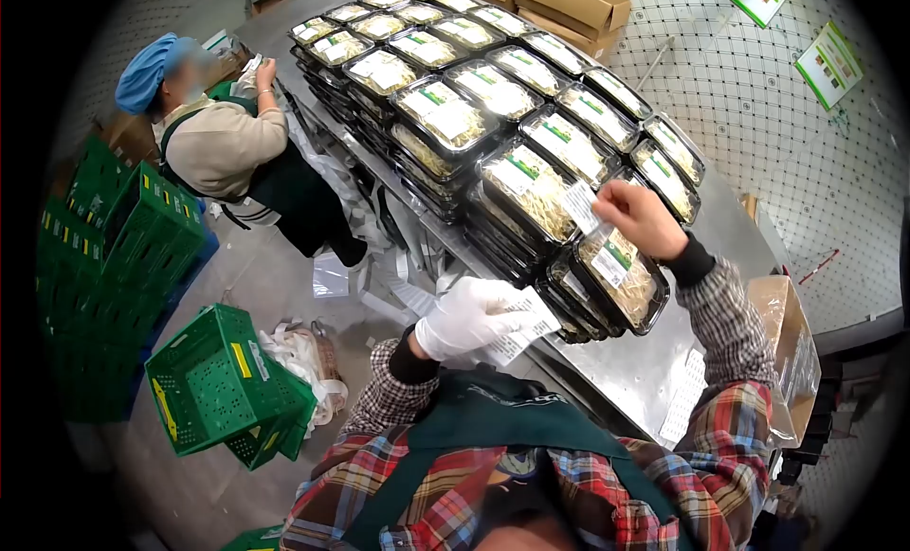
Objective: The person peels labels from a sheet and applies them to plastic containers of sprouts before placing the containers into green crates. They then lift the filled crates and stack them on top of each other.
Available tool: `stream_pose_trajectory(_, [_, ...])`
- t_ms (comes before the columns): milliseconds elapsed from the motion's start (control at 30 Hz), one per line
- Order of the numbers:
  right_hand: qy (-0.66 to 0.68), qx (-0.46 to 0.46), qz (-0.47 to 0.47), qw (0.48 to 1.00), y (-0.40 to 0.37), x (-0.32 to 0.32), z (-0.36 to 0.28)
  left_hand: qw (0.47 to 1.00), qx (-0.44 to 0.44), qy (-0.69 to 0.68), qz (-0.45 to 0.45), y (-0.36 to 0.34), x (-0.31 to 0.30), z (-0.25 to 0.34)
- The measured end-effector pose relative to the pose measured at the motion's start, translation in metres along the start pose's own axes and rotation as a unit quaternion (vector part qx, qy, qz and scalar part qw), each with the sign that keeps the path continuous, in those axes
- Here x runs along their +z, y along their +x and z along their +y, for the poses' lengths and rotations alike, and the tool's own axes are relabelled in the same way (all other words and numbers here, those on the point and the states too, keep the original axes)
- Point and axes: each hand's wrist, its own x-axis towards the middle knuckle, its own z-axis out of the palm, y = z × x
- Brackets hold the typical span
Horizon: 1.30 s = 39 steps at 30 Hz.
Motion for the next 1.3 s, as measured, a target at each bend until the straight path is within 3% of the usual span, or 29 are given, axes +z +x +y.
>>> stream_pose_trajectory(67, [-0.123,-0.009,0.061,0.991,0.028,0.037,0.032,0.987,0.149,0.046,-0.027,-0.008,0.002,0.010])
stream_pose_trajectory(100, [-0.180,0.020,0.043,0.983,0.033,0.049,0.033,0.972,0.222,0.068,-0.038,-0.012,0.004,0.016])
stream_pose_trajectory(167, [-0.338,-0.039,0.078,0.937,0.034,0.072,0.036,0.990,0.137,-0.041,0.002,-0.021,0.010,0.022])
stream_pose_trajectory(233, [-0.401,-0.069,0.116,0.906,0.034,0.080,0.031,0.986,0.091,-0.140,0.005,-0.027,0.006,0.022])
stream_pose_trajectory(267, [-0.430,-0.072,0.121,0.892,0.032,0.077,0.028,0.983,0.151,-0.107,0.018,-0.025,0.005,0.011])
stream_pose_trajectory(300, [-0.460,-0.073,0.126,0.876,0.029,0.072,0.021,0.957,0.278,0.056,0.066,-0.018,0.001,0.011])
stream_pose_trajectory(367, [-0.480,-0.044,0.135,0.866,0.021,0.064,0.011,0.975,0.196,0.025,0.101,-0.018,0.003,0.010])
stream_pose_trajectory(433, [-0.306,-0.016,0.114,0.945,0.001,0.055,-0.016,0.972,0.198,-0.005,0.128,-0.017,0.008,0.008])
stream_pose_trajectory(467, [-0.167,-0.009,0.046,0.985,-0.017,0.046,-0.036,0.971,0.194,0.003,0.137,-0.018,0.009,0.010])
stream_pose_trajectory(500, [0.154,-0.013,-0.078,0.985,-0.035,0.038,-0.059,0.971,0.190,0.010,0.144,-0.017,0.012,0.011])
stream_pose_trajectory(533, [0.263,0.000,-0.101,0.959,-0.057,0.050,-0.063,0.966,0.202,-0.046,0.155,-0.014,0.020,0.004])
stream_pose_trajectory(567, [0.308,0.078,-0.133,0.939,-0.077,0.053,-0.080,0.967,0.217,0.011,0.136,-0.012,0.021,-0.002])
stream_pose_trajectory(633, [0.310,0.132,-0.048,0.940,-0.112,0.064,-0.092,0.955,0.252,0.121,0.097,-0.008,0.022,-0.010])
stream_pose_trajectory(667, [0.258,0.123,0.005,0.958,-0.126,0.061,-0.089,0.969,0.198,0.137,0.061,-0.006,0.030,-0.004])
stream_pose_trajectory(700, [0.203,0.112,0.053,0.971,-0.142,0.056,-0.083,0.943,0.239,0.232,0.012,-0.004,0.037,0.002])
stream_pose_trajectory(733, [0.179,0.121,0.105,0.971,-0.156,0.047,-0.072,0.942,0.269,0.200,-0.021,0.000,0.044,-0.011])
stream_pose_trajectory(800, [0.045,0.141,0.223,0.963,-0.178,0.027,-0.038,0.959,0.234,0.123,-0.103,-0.002,0.055,-0.018])
stream_pose_trajectory(833, [0.047,0.181,0.239,0.953,-0.186,0.014,-0.019,0.971,0.168,0.076,-0.152,-0.007,0.059,-0.002])
stream_pose_trajectory(867, [0.025,0.216,0.229,0.949,-0.187,0.006,-0.011,0.940,0.264,0.047,-0.212,-0.006,0.071,0.009])
stream_pose_trajectory(967, [-0.078,0.150,0.239,0.956,-0.170,0.029,0.014,0.897,0.306,0.022,-0.319,-0.014,0.099,0.047])
stream_pose_trajectory(1067, [-0.301,0.101,0.237,0.918,-0.153,0.057,0.036,0.921,0.293,0.022,-0.254,-0.013,0.116,0.059])
stream_pose_trajectory(1100, [-0.360,0.107,0.231,0.897,-0.152,0.064,0.040,0.933,0.234,0.051,-0.268,-0.009,0.110,0.062])
stream_pose_trajectory(1167, [-0.391,0.119,0.219,0.886,-0.155,0.067,0.044,0.912,0.368,0.091,-0.156,0.007,0.116,0.046])
stream_pose_trajectory(1200, [-0.390,0.137,0.214,0.885,-0.157,0.064,0.041,0.907,0.384,0.099,-0.141,0.014,0.114,0.040])
stream_pose_trajectory(1267, [-0.388,0.178,0.205,0.881,-0.165,0.049,0.026,0.965,0.240,0.017,-0.101,0.013,0.121,0.035])
stream_pose_trajectory(1300, [-0.317,0.168,0.213,0.909,-0.170,0.044,0.025,0.984,0.158,0.002,-0.087,0.013,0.124,0.037])
